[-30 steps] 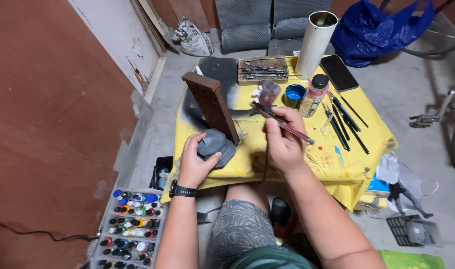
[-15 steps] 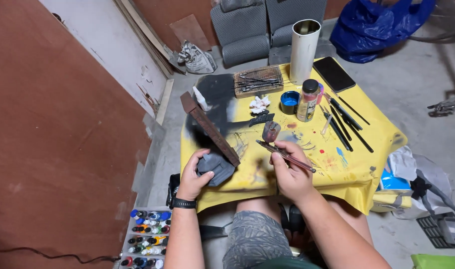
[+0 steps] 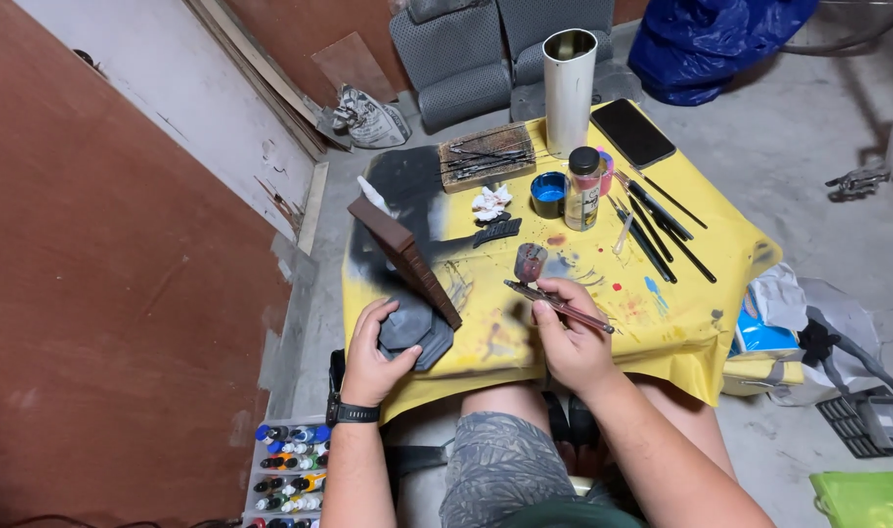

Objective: The person is using an airbrush to paint a miniature building model, occasionally cleaning the nozzle with a cloth and testing the spray pattern.

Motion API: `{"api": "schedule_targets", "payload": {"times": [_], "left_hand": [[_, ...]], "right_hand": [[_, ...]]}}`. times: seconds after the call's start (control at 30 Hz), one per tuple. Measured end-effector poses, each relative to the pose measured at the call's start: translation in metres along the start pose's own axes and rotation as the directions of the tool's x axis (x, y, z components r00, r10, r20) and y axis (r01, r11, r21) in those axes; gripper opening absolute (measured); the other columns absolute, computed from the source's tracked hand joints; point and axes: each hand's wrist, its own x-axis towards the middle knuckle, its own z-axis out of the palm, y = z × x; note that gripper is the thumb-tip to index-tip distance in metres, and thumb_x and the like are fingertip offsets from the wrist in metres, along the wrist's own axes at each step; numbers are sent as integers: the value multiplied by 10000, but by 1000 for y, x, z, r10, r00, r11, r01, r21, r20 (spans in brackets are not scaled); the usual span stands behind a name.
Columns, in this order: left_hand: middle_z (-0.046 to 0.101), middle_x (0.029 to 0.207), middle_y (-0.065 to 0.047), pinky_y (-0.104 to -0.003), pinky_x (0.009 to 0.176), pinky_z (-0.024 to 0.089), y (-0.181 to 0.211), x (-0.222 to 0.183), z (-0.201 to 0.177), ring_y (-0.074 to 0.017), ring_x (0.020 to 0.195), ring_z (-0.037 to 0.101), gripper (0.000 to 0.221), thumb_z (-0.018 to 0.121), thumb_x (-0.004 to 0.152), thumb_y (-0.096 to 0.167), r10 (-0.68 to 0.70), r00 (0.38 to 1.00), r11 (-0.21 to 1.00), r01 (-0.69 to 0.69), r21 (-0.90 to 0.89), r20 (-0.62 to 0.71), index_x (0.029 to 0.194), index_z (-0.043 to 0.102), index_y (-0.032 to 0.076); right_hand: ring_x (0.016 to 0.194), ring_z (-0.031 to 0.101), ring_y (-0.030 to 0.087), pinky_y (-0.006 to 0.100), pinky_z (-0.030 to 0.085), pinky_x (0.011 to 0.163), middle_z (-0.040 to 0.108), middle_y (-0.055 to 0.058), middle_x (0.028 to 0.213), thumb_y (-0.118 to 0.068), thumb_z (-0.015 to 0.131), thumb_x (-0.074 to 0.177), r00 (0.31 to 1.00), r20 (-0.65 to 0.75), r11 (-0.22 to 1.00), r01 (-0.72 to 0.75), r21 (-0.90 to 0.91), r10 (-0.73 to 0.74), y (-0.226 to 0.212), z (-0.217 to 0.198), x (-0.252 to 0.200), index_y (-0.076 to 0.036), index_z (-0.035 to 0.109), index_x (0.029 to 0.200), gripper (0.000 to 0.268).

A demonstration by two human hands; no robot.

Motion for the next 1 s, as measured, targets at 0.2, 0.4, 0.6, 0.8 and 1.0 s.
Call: {"api": "schedule_targets", "payload": {"times": [0.2, 0.4, 0.6, 0.8, 1.0], "left_hand": [[573, 1372, -174, -494, 1097, 457, 15, -1, 9, -359, 1275, 581, 768, 910, 652, 216, -101, 992, 982, 111, 151, -74, 1347, 614, 78], [566, 1325, -224, -550, 1041, 482, 34, -16, 48, -407, 1232, 590, 737, 874, 745, 411, -93, 927, 877, 249, 412, -363, 1323, 610, 36], [419, 1488, -344, -622, 1030, 442, 98, -29, 79, -521, 1281, 510, 639, 766, 870, 319, -31, 952, 910, 152, 385, -305, 1364, 557, -29], [246, 1579, -403, -617, 1121, 355, 123, -23, 95, -576, 1392, 345, 540, 614, 880, 40, 78, 995, 989, -85, 124, 56, 1393, 501, -87], [679, 1357, -37, -380, 1079, 495, 72, -6, 115, -242, 1267, 636, 342, 570, 924, 102, 208, 962, 978, -209, -16, 177, 1218, 717, 193]], "right_hand": [[522, 553, 150, 299, 510, 532, 686, 87, 626, -8, 654, 955, 1000, 13, 999, -19, -26, 20, -8, -4, 4, 0, 696, 1156, 206], [534, 564, 147, 295, 516, 547, 685, 85, 627, -1, 652, 960, 999, 1, 999, -40, -23, 40, -2, 0, -2, -3, 698, 1165, 211], [563, 562, 137, 296, 518, 565, 681, 82, 643, -3, 653, 966, 999, 0, 999, -42, -26, 42, -2, 0, -1, -4, 697, 1169, 208], [559, 569, 111, 258, 509, 567, 649, 73, 654, 31, 632, 987, 998, -17, 998, -58, -36, 57, 3, -5, 2, 21, 671, 1218, 234], [531, 554, 116, 256, 486, 542, 645, 97, 655, 56, 610, 1001, 998, -31, 998, -61, 22, 62, 3, -4, 4, 60, 632, 1229, 229]]}}
